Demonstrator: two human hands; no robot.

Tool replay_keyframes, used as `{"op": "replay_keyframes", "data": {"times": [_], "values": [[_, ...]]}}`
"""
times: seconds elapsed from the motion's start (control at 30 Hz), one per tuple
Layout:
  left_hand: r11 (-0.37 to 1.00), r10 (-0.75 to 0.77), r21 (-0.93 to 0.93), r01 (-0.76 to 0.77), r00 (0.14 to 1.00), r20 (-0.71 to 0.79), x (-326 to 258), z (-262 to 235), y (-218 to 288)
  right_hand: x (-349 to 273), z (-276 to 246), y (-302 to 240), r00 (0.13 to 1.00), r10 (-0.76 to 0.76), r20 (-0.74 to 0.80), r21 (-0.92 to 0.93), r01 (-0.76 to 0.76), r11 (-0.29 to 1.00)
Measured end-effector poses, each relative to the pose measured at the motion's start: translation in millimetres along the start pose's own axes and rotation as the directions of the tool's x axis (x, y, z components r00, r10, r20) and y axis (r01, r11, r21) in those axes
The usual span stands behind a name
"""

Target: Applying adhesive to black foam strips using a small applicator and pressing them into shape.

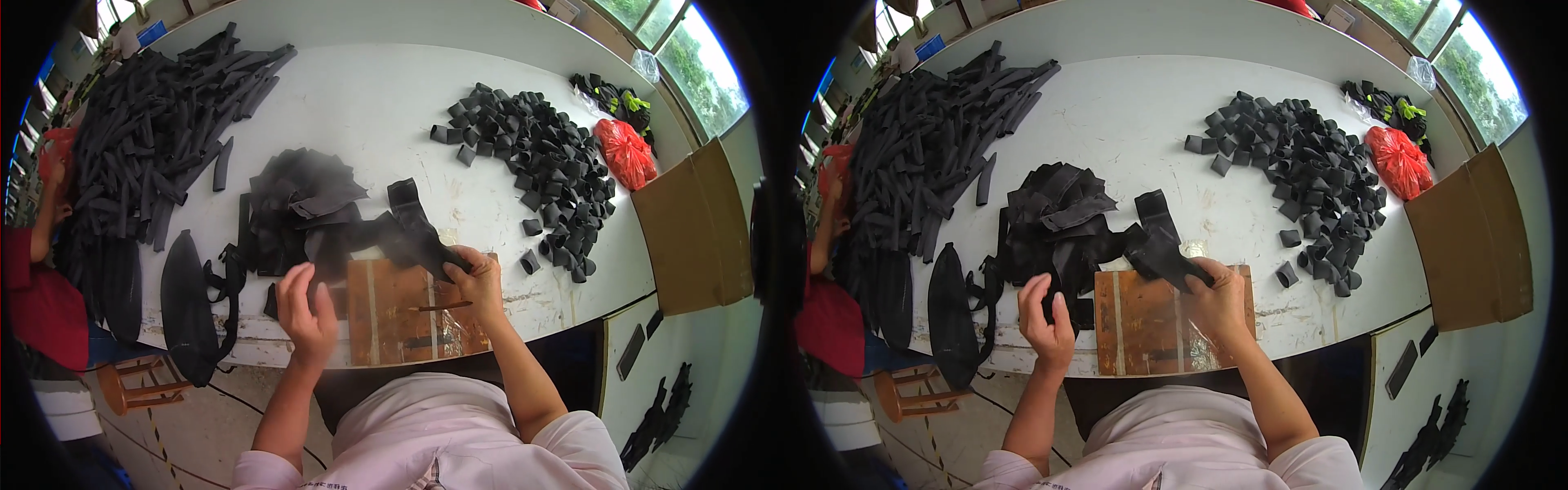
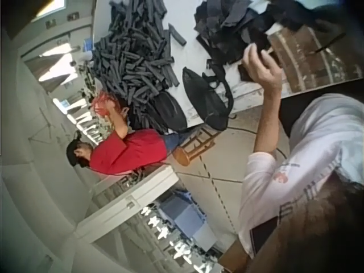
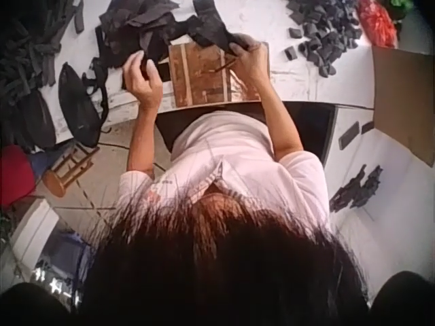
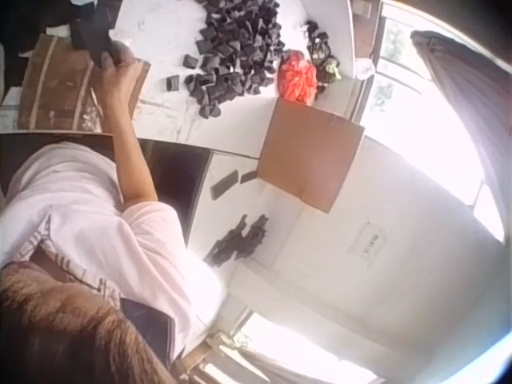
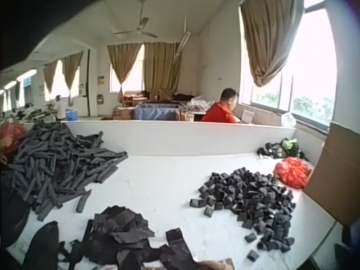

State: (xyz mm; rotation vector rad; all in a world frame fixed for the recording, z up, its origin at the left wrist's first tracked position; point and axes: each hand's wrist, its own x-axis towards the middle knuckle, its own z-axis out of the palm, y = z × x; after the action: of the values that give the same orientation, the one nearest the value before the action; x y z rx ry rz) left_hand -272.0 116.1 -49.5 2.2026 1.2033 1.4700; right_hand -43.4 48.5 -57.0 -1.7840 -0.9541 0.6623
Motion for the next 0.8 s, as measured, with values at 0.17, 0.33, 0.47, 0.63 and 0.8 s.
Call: {"op": "replay_keyframes", "data": {"times": [0.17,0.33,0.47,0.63,0.8], "values": [[0.689,-0.339,-0.392,0.609,0.750,0.569,-72.4,-18.4,83.9,-21.8,-20.4,-7.4,0.947,0.262,0.186,0.488,-0.320,0.812],[-0.015,-0.319,-0.323,0.946,0.301,0.899,-78.1,29.0,104.7,-57.5,-34.1,-6.1,0.852,0.337,0.400,0.704,-0.521,0.482],[0.391,-0.369,-0.532,0.751,0.657,0.657,-79.7,62.7,107.7,-90.4,-35.9,-1.8,0.824,0.318,0.469,0.739,-0.563,0.370],[0.593,-0.118,-0.266,0.760,0.408,0.905,-56.0,54.3,98.8,-93.5,-59.9,13.4,0.856,0.294,0.425,0.705,-0.516,0.486],[0.291,-0.228,-0.331,0.898,0.401,0.887,-55.4,47.5,125.1,-93.3,-56.1,9.7,0.867,0.338,0.367,0.786,-0.483,0.386]]}}
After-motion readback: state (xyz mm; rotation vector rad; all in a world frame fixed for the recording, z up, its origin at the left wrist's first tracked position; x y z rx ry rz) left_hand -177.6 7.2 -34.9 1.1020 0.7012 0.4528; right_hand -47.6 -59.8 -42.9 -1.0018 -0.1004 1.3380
